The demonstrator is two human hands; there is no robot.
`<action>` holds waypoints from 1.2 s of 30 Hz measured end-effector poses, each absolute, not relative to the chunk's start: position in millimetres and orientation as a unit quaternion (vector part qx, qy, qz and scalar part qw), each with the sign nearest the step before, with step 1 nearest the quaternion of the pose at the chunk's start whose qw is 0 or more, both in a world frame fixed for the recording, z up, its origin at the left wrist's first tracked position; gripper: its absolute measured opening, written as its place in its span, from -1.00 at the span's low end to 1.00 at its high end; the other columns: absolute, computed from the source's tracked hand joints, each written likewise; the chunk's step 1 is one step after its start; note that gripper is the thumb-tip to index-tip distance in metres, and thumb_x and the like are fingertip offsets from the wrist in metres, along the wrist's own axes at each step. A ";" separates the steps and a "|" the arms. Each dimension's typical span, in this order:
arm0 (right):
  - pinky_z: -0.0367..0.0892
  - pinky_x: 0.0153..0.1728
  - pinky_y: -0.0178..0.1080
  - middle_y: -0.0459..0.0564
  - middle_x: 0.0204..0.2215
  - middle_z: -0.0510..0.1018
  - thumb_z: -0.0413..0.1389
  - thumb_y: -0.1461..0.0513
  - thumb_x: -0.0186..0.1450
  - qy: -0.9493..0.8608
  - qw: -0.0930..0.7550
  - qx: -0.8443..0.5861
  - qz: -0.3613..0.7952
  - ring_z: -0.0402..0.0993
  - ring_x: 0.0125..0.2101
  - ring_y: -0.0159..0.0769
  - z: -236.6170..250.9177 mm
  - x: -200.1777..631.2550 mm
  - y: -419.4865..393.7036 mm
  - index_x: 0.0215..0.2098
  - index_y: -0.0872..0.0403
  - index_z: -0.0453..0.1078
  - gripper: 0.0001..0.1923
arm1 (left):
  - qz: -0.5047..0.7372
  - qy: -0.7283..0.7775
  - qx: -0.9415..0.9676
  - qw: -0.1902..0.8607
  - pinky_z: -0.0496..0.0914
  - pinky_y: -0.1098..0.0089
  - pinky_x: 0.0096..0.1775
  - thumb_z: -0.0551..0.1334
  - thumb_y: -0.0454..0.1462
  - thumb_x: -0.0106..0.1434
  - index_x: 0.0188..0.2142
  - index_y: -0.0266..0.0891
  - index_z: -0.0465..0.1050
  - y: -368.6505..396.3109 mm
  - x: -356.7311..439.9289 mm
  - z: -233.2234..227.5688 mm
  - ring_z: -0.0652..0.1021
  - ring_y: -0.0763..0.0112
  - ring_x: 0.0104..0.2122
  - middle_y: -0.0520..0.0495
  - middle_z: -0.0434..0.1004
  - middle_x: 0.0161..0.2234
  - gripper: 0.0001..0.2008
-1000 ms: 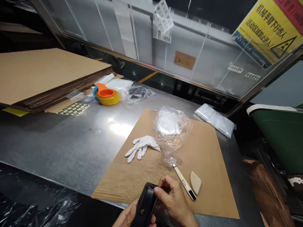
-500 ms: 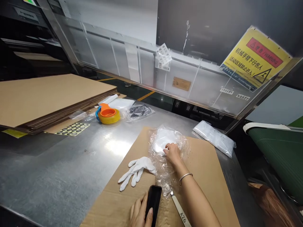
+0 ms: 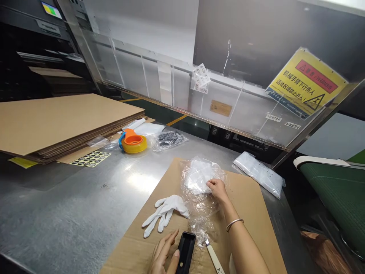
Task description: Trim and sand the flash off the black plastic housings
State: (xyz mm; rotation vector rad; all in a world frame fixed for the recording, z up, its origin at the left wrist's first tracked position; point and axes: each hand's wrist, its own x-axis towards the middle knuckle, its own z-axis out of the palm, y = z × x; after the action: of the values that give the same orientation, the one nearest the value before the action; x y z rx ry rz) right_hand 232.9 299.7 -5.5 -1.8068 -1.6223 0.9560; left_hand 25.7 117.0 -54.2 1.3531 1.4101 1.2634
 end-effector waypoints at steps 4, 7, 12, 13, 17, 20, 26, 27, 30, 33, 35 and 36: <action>0.37 -0.20 -0.11 0.00 -0.08 0.40 0.06 0.14 0.28 -0.556 0.327 -0.646 0.409 0.40 -0.17 -0.21 -0.1 239.0 290.0 -0.05 0.14 0.30 -0.68 | 0.504 0.487 0.543 0.463 0.36 0.27 -0.10 0.06 -0.18 0.22 -0.09 -0.25 0.44 132.5 31.2 -21.1 0.46 0.15 -0.12 -0.22 0.47 -0.13 -0.66; 0.37 -0.20 -0.11 0.00 -0.09 0.40 0.06 0.15 0.29 -0.513 0.386 -0.619 0.453 0.40 -0.17 -0.23 3.4 240.8 285.4 -0.04 0.13 0.29 -0.68 | 0.461 0.439 0.636 0.435 0.34 0.25 -0.05 0.00 -0.25 0.26 -0.07 -0.23 0.42 152.0 34.4 2.0 0.46 0.21 -0.10 -0.21 0.48 -0.11 -0.67; 0.37 -0.22 -0.13 0.02 -0.12 0.41 0.02 0.14 0.31 -0.432 0.475 -0.553 0.532 0.41 -0.21 -0.29 9.7 240.6 267.1 -0.04 0.12 0.28 -0.69 | 0.468 0.420 0.675 0.387 0.27 0.19 0.04 -0.06 -0.32 0.28 0.03 -0.27 0.31 192.1 52.5 22.1 0.40 0.26 -0.01 -0.23 0.41 -0.02 -0.63; 0.37 -0.23 -0.14 0.01 -0.14 0.42 0.02 0.13 0.31 -0.419 0.485 -0.538 0.548 0.42 -0.23 -0.31 11.2 239.8 260.5 -0.06 0.12 0.29 -0.70 | 0.474 0.416 0.677 0.380 0.23 0.17 0.07 -0.05 -0.30 0.28 0.06 -0.28 0.28 198.9 57.2 24.6 0.36 0.25 0.04 -0.24 0.38 0.02 -0.61; 0.37 -0.30 -0.20 -0.05 -0.28 0.46 0.02 0.12 0.31 -0.393 0.511 -0.478 0.597 0.43 -0.34 -0.37 18.1 231.7 225.9 -0.18 0.15 0.34 -0.74 | 0.488 0.411 0.680 0.361 0.03 0.02 0.14 0.12 -0.17 0.20 0.17 -0.30 0.11 218.1 69.9 33.1 0.16 0.12 0.17 -0.28 0.18 0.17 -0.44; 0.34 -0.34 -0.25 -0.08 -0.40 0.47 0.07 0.09 0.25 -0.389 0.519 -0.447 0.616 0.41 -0.41 -0.40 24.8 221.8 199.4 -0.31 0.17 0.37 -0.73 | 0.470 0.397 0.689 0.384 0.25 0.13 0.00 0.16 -0.13 0.16 0.00 -0.29 0.34 224.4 70.7 35.3 0.40 0.13 -0.03 -0.23 0.46 -0.06 -0.56; 0.28 -0.40 -0.28 -0.06 -0.50 0.50 0.04 -0.06 0.21 -0.388 0.515 -0.457 0.613 0.42 -0.46 -0.36 37.2 216.8 170.1 -0.39 0.13 0.40 -0.59 | 0.451 0.380 0.710 0.385 0.29 0.45 -0.44 0.00 -0.17 0.28 -0.48 -0.26 0.41 216.8 61.1 34.3 0.42 0.43 -0.52 0.01 0.44 -0.55 -0.68; 0.27 -0.42 -0.29 -0.06 -0.50 0.50 0.02 -0.07 0.22 -0.397 0.505 -0.463 0.611 0.41 -0.48 -0.38 38.3 218.5 168.7 -0.37 0.13 0.40 -0.58 | 0.452 0.380 0.715 0.374 0.28 0.45 -0.42 0.01 -0.18 0.28 -0.48 -0.25 0.40 214.5 59.7 34.9 0.42 0.43 -0.51 0.01 0.44 -0.54 -0.69; 0.26 -0.49 -0.35 -0.14 -0.57 0.43 0.10 0.06 0.23 -0.441 0.458 -0.481 0.603 0.35 -0.56 -0.47 38.5 224.9 168.8 -0.41 0.17 0.38 -0.70 | 0.455 0.377 0.732 0.340 0.28 0.42 -0.35 0.02 -0.21 0.28 -0.46 -0.23 0.40 210.1 58.6 36.7 0.44 0.39 -0.43 -0.01 0.45 -0.49 -0.72; 0.31 -0.51 -0.37 -0.17 -0.53 0.41 0.08 0.16 0.27 -0.482 0.418 -0.506 0.580 0.34 -0.57 -0.52 33.4 230.1 174.2 -0.39 0.18 0.35 -0.79 | 0.463 0.383 0.738 0.307 0.30 0.38 -0.31 0.01 -0.23 0.29 -0.42 -0.22 0.42 211.1 61.3 34.5 0.46 0.35 -0.38 -0.05 0.48 -0.44 -0.73; 0.35 -0.47 -0.34 -0.13 -0.43 0.44 0.05 0.17 0.30 -0.497 0.407 -0.528 0.556 0.38 -0.50 -0.49 28.3 233.0 180.1 -0.29 0.17 0.35 -0.81 | 0.470 0.390 0.738 0.286 0.32 0.35 -0.30 0.00 -0.24 0.30 -0.38 -0.22 0.43 213.9 63.3 30.7 0.46 0.33 -0.38 -0.06 0.49 -0.43 -0.73; 0.37 -0.44 -0.32 -0.10 -0.38 0.45 0.05 0.17 0.30 -0.501 0.405 -0.539 0.542 0.41 -0.46 -0.46 26.0 234.6 183.9 -0.24 0.17 0.34 -0.80 | 0.474 0.395 0.737 0.276 0.33 0.33 -0.30 0.00 -0.24 0.30 -0.37 -0.22 0.44 215.6 64.0 28.7 0.47 0.32 -0.38 -0.06 0.50 -0.43 -0.73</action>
State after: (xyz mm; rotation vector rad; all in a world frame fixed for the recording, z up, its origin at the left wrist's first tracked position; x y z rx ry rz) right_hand 234.6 183.9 26.0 -1.3610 -1.2641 1.3682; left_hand 64.0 215.6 28.7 1.9809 1.0610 1.2727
